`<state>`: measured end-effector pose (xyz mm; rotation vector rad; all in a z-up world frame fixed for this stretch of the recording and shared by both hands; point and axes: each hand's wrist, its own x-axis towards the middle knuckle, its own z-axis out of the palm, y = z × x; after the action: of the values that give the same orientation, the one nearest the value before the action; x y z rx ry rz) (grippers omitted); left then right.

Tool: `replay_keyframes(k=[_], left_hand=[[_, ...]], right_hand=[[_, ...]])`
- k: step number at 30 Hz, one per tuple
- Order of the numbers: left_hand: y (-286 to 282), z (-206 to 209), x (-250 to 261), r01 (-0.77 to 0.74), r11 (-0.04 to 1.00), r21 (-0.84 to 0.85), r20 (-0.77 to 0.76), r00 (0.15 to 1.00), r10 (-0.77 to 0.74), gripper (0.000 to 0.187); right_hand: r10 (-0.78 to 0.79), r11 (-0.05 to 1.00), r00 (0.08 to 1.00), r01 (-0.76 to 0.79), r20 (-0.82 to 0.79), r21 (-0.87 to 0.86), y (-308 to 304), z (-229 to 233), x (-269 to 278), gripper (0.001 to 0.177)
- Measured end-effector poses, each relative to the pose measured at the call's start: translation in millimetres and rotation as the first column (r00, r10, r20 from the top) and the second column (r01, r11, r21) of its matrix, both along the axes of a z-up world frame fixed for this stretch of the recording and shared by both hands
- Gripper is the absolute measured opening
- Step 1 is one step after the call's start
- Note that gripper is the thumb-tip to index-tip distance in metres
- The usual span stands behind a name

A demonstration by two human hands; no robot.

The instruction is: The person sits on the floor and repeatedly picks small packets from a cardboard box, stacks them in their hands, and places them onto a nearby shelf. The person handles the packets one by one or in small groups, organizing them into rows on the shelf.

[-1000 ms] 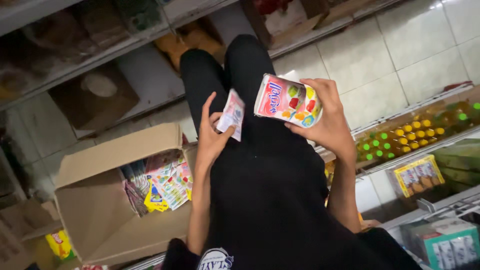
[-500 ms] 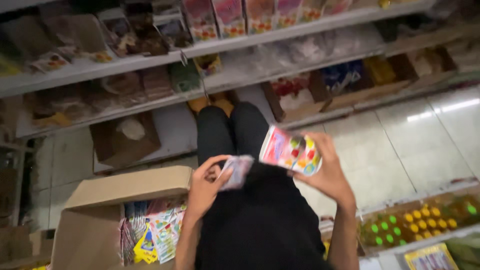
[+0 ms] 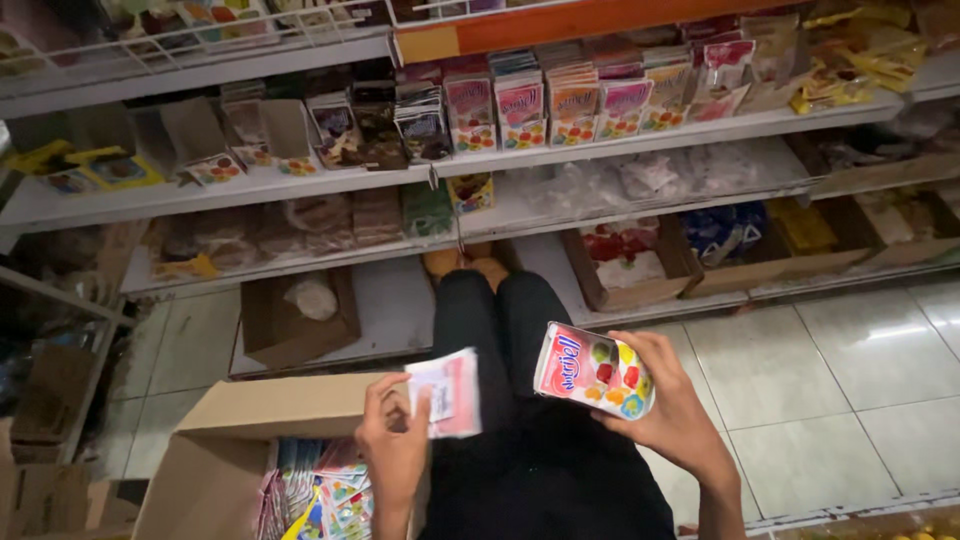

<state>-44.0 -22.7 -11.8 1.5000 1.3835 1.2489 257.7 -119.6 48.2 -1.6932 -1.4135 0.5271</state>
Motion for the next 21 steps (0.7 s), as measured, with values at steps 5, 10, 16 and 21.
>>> replay_keyframes(k=[5,10,16,21], left_hand=[[5,1,-15,0.108,0.991,0.08,-0.109,0.989,-0.099,0.031],[-5,-7,-13,0.273,0.945,-0.178,0.716,0.694,-0.066,0.031],[5,-11,-7,-0.101,0.974,0.205,-0.369,0.913,0.172,0.02],[1,-15,-7,0.074,0.986,0.152,-0.312,0.95,-0.023,0.02]], right_hand=[[0.086,0.996,0.996,-0.085,-0.034,0.023,-5,1,-6,0.094],[0.11,0.994,0.989,-0.107,-0.096,0.034,-11,-8,-15,0.09],[0.139,0.989,0.988,-0.142,-0.071,-0.043,0,-20,-23,0.093],[0.234,0.968,0.969,-0.24,-0.083,-0.078,20,-46,-49,0.093]])
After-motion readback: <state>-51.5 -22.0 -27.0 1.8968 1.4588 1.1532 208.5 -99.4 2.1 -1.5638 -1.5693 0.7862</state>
